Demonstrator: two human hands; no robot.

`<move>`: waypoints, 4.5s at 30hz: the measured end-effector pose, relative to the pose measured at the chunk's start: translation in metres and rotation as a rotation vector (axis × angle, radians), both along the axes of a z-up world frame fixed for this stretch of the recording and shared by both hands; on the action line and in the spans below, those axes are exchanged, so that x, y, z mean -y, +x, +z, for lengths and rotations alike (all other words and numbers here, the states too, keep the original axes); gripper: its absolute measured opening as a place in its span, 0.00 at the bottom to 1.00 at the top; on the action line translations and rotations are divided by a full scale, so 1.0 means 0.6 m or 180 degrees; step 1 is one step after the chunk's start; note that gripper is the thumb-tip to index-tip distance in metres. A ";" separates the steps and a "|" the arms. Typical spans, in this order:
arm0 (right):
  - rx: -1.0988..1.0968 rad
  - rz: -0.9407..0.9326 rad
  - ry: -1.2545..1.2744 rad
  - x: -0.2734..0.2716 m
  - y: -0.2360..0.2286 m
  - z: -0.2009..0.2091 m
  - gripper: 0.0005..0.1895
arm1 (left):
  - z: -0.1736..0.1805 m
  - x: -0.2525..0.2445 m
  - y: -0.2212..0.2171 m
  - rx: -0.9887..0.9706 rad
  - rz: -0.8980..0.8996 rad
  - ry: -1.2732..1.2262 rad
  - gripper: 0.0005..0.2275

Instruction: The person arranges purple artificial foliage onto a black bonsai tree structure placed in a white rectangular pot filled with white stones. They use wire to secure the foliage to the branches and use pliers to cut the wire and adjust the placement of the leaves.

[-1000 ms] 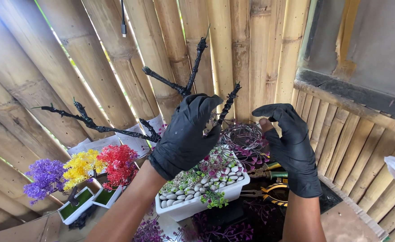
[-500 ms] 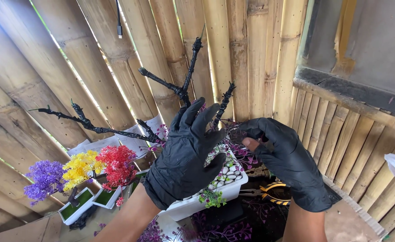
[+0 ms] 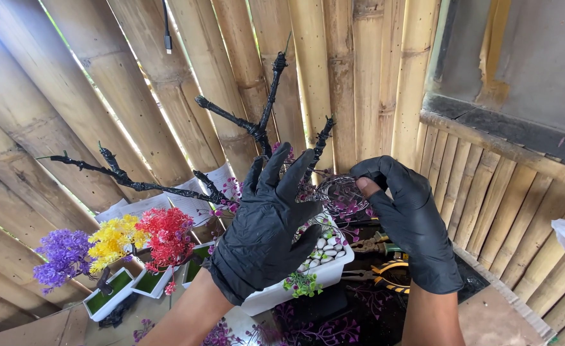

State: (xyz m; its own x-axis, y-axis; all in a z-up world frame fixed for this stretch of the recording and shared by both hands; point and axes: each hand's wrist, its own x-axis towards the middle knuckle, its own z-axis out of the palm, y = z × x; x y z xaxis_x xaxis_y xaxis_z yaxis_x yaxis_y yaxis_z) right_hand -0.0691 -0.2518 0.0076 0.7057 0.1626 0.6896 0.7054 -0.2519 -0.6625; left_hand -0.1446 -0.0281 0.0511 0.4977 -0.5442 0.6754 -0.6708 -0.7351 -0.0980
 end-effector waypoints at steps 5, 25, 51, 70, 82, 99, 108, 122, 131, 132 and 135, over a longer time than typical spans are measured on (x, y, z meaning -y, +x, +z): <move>0.0217 0.0187 -0.0381 0.005 0.012 -0.005 0.06 | 0.004 -0.006 0.001 0.0150 -0.0040 -0.0242 0.06; 0.1359 0.0008 -0.0837 -0.013 -0.031 0.042 0.07 | 0.075 -0.028 -0.063 0.0488 -0.0085 -0.0875 0.11; -0.0239 0.1412 -0.2688 0.039 -0.139 -0.046 0.08 | 0.034 -0.076 -0.180 0.0003 0.0022 -0.0857 0.05; -0.0446 0.0678 -0.3021 0.162 0.056 -0.312 0.23 | 0.033 -0.095 -0.150 -0.0247 0.0015 -0.1018 0.03; 0.0911 0.0535 -0.2303 0.145 0.056 -0.367 0.10 | 0.082 -0.077 -0.062 0.0328 -0.0221 -0.0826 0.04; -0.1806 -0.0354 0.0536 0.260 -0.091 -0.264 0.21 | 0.052 -0.038 0.168 0.0243 -0.0137 -0.0341 0.23; -0.0607 0.0380 0.1197 0.132 -0.090 -0.128 0.09 | 0.071 -0.039 0.174 -0.0720 -0.0062 -0.0467 0.21; 0.0801 -0.1016 -0.0861 -0.010 -0.124 0.001 0.15 | 0.056 -0.037 0.162 -0.1317 -0.0485 -0.0861 0.14; 0.0728 -0.1277 -0.0844 -0.012 -0.071 -0.074 0.30 | 0.051 -0.034 0.150 -0.1164 -0.0669 -0.0903 0.12; 0.0735 -0.1277 -0.0845 -0.002 -0.043 -0.103 0.30 | 0.049 -0.033 0.152 -0.1157 -0.0670 -0.0905 0.12; 0.1372 -0.1938 -0.1952 0.014 0.018 -0.168 0.44 | 0.043 -0.033 0.158 -0.0941 -0.0886 -0.0930 0.13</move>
